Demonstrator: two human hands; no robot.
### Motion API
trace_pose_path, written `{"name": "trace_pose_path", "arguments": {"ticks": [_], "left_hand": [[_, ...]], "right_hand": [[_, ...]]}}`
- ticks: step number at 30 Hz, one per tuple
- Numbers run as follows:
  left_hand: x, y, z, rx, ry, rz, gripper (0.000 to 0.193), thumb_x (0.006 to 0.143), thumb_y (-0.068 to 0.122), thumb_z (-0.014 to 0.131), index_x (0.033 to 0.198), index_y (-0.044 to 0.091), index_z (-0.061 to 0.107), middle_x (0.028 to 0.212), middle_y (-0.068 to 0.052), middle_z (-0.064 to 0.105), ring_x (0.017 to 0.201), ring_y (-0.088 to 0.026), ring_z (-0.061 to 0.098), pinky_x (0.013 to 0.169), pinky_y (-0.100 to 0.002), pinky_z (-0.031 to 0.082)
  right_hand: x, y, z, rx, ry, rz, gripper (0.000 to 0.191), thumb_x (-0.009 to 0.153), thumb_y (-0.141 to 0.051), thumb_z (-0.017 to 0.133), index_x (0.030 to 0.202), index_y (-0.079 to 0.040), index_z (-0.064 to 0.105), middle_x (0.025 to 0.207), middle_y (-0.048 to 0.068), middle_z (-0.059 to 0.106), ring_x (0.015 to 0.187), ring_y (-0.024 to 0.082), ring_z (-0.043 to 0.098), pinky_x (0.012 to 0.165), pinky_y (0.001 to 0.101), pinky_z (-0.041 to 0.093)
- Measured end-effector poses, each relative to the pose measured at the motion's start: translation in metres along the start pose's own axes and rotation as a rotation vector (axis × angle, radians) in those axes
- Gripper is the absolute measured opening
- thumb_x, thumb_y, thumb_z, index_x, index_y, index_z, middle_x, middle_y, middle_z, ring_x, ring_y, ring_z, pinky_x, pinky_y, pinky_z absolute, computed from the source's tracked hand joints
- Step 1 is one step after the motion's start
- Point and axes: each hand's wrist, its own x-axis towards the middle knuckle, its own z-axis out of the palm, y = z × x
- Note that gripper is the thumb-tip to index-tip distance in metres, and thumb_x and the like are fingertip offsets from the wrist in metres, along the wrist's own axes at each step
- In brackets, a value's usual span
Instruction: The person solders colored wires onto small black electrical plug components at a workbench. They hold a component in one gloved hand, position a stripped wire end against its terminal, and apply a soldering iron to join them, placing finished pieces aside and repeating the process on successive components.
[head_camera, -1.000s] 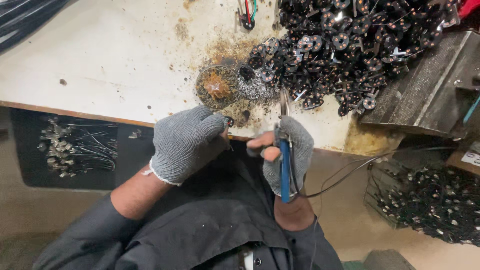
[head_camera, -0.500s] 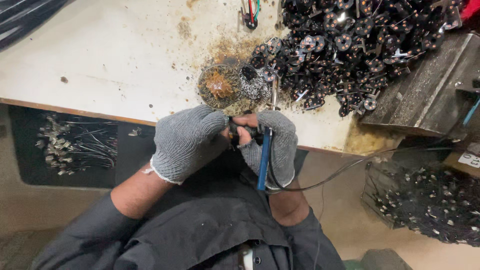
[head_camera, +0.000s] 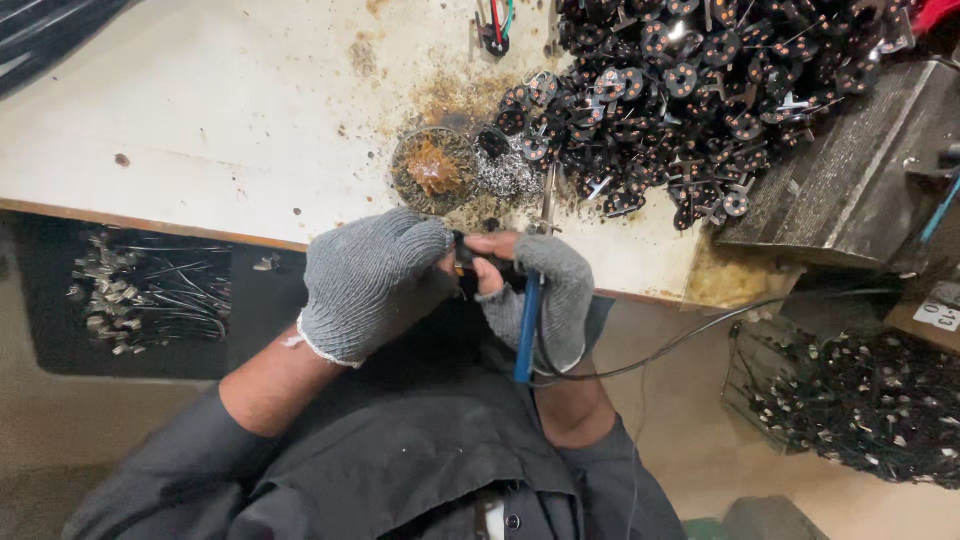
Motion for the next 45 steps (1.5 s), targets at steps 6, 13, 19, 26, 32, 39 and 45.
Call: {"name": "trace_pose_path", "arguments": {"ticks": [6,13,19,26,32,39,45], "left_hand": [[0.001,0.000,0.001,0.044,0.005,-0.004,0.017,0.081,0.023,0.076,0.078,0.017,0.060,0.073,-0.006,0.061,0.064,-0.030,0.065,0.054,-0.044,0.048],[0.000,-0.001,-0.001,0.014,-0.039,-0.020,0.018,0.084,0.026,0.075,0.078,0.017,0.061,0.072,-0.006,0.060,0.064,-0.029,0.065,0.054,-0.045,0.048],[0.001,0.000,-0.002,0.023,-0.032,-0.014,0.017,0.084,0.026,0.075,0.080,0.017,0.061,0.074,-0.006,0.060,0.065,-0.029,0.065,0.055,-0.044,0.048],[0.001,0.001,-0.003,0.006,-0.008,-0.009,0.016,0.085,0.025,0.075,0.080,0.018,0.062,0.073,-0.005,0.060,0.065,-0.028,0.065,0.054,-0.043,0.048],[0.002,0.000,-0.002,0.017,-0.006,0.008,0.017,0.083,0.023,0.076,0.078,0.017,0.061,0.072,-0.005,0.059,0.064,-0.028,0.065,0.053,-0.042,0.047],[0.002,0.004,0.000,0.059,0.006,0.013,0.022,0.083,0.021,0.077,0.073,0.017,0.058,0.068,-0.005,0.057,0.061,-0.027,0.063,0.052,-0.043,0.046],[0.002,0.001,-0.001,0.036,0.018,0.040,0.020,0.081,0.021,0.076,0.076,0.016,0.058,0.071,-0.005,0.058,0.064,-0.027,0.065,0.053,-0.042,0.046]], "right_hand": [[-0.018,0.001,-0.019,-0.287,0.043,0.130,0.049,0.088,-0.047,0.071,0.105,-0.002,0.073,0.081,0.007,0.066,0.072,0.024,0.067,0.069,0.0367,0.052],[-0.035,-0.008,-0.032,-0.241,-0.018,0.048,0.021,0.100,-0.032,0.068,0.101,-0.011,0.071,0.087,0.006,0.070,0.083,0.029,0.067,0.080,0.0407,0.053],[-0.022,0.007,-0.027,-0.244,0.016,-0.136,0.026,0.091,-0.031,0.066,0.095,-0.007,0.074,0.081,0.008,0.068,0.078,0.031,0.066,0.078,0.0441,0.053],[-0.015,0.003,-0.027,-0.273,-0.022,-0.182,0.025,0.092,-0.030,0.067,0.095,-0.007,0.075,0.086,0.010,0.072,0.079,0.031,0.067,0.079,0.0433,0.053],[-0.021,0.011,-0.032,-0.120,-0.015,-0.159,0.026,0.095,-0.031,0.068,0.098,-0.006,0.074,0.079,0.007,0.068,0.070,0.025,0.066,0.068,0.0362,0.054],[-0.040,0.041,-0.054,0.280,0.524,0.119,0.053,0.098,-0.027,0.078,0.137,-0.006,0.049,0.080,0.010,0.072,0.065,0.022,0.071,0.055,0.0279,0.058],[-0.020,0.048,-0.095,-0.427,0.315,-0.100,0.048,0.111,-0.021,0.075,0.135,-0.007,0.036,0.111,0.016,0.073,0.100,0.029,0.072,0.095,0.0409,0.054]]}}
